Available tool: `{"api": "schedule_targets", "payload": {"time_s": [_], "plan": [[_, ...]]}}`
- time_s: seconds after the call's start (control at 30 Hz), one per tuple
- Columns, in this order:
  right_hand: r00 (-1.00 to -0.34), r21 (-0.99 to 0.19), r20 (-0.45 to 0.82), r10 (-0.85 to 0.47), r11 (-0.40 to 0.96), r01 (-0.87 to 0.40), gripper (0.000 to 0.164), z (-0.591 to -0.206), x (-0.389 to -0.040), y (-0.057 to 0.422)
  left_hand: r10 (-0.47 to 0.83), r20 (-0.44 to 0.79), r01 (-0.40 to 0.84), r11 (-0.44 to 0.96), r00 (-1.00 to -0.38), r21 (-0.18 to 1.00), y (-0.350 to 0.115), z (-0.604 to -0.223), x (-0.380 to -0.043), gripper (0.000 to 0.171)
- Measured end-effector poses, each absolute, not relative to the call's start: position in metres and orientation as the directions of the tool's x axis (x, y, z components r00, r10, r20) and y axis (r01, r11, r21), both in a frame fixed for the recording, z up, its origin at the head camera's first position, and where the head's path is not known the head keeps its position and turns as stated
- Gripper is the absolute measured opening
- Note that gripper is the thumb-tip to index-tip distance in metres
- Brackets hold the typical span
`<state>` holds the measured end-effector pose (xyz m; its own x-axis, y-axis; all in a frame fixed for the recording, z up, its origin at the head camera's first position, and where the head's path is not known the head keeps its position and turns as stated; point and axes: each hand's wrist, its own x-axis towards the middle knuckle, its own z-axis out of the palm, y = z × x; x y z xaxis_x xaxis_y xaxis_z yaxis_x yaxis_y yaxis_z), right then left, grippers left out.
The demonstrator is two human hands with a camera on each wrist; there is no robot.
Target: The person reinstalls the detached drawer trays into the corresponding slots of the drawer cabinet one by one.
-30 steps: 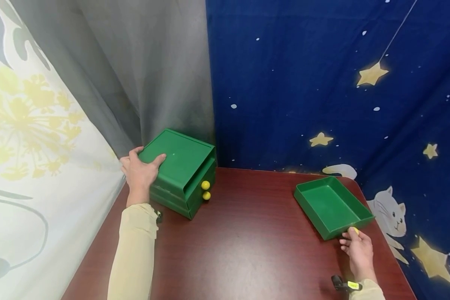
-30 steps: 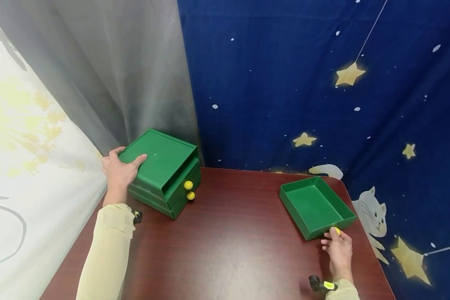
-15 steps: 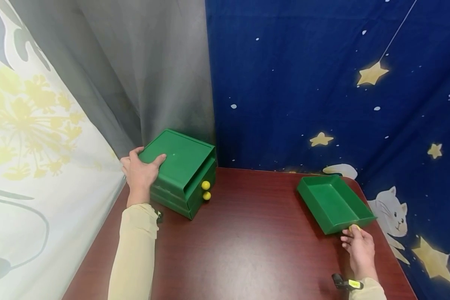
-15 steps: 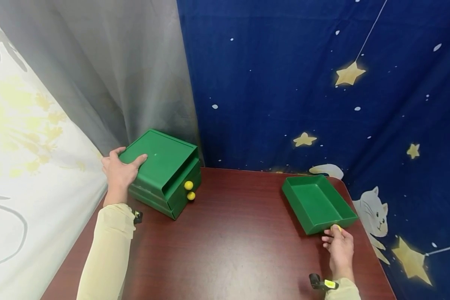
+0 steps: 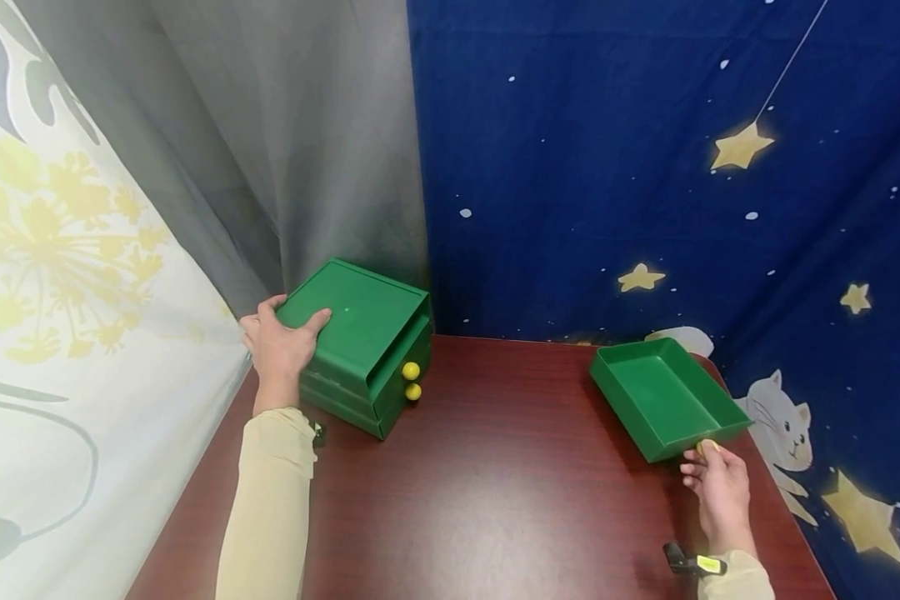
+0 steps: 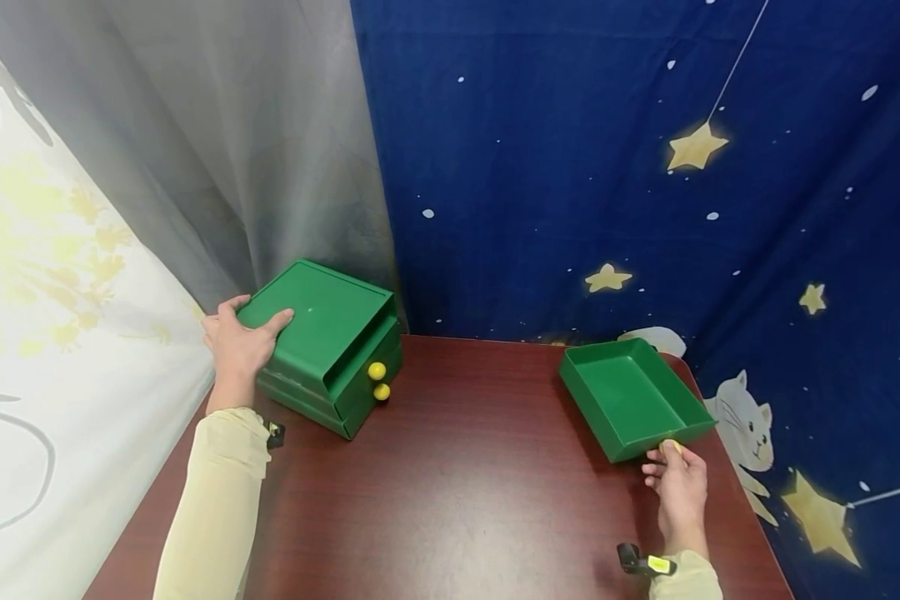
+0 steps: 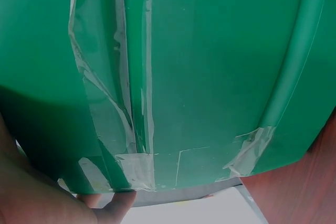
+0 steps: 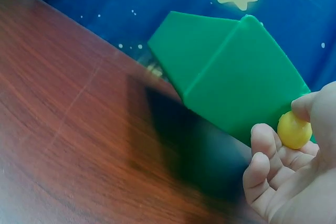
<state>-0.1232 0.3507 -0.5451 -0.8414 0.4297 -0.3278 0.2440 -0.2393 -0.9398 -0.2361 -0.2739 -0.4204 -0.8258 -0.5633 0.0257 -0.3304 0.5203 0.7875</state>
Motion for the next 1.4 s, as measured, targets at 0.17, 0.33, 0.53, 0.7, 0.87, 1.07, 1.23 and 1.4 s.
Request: {"api": "schedule_targets", "payload": {"time_s": [0.17,0.33,0.53,0.7,0.87,1.07,1.23,1.4], "plan": [[-0.87,-0.946,-0.295,0.396,-0.247,0.209,0.021,-0.541,-0.123,0.347,-0.565,0.03,-0.33,0.523,-0.824,0.786,-0.275,-0.421,-0.236,0.094],[-0.871,-0.953,-0.275,0.407,-0.233,0.192,0.022,-0.536,-0.126,0.343,-0.57,0.035,-0.329,0.523,-0.821,0.786,-0.274,-0.421,-0.236,0.093],[-0.836,-0.955,-0.287,0.468,-0.206,0.212,0.021,-0.535,-0.131,0.335,-0.569,0.033,-0.333,0.527,-0.822,0.782,-0.273,-0.421,-0.236,0.093],[-0.818,-0.953,-0.295,0.493,-0.216,0.213,0.019,-0.536,-0.133,0.328,-0.57,0.029,-0.336,0.524,-0.821,0.782,-0.273,-0.422,-0.236,0.093],[-0.821,-0.954,-0.284,0.495,-0.234,0.188,0.016,-0.536,-0.135,0.321,-0.572,0.032,-0.335,0.524,-0.82,0.783,-0.274,-0.422,-0.236,0.092],[-0.82,-0.957,-0.267,0.506,-0.239,0.164,0.016,-0.536,-0.139,0.317,-0.576,0.044,-0.327,0.524,-0.816,0.786,-0.272,-0.422,-0.237,0.091],[-0.821,-0.961,-0.249,0.514,-0.238,0.143,0.017,-0.533,-0.142,0.314,-0.578,0.049,-0.325,0.525,-0.814,0.787,-0.272,-0.422,-0.238,0.091],[-0.828,-0.967,-0.222,0.516,-0.227,0.118,0.013,-0.529,-0.144,0.311,-0.578,0.04,-0.331,0.522,-0.815,0.786,-0.273,-0.422,-0.237,0.091]]}}
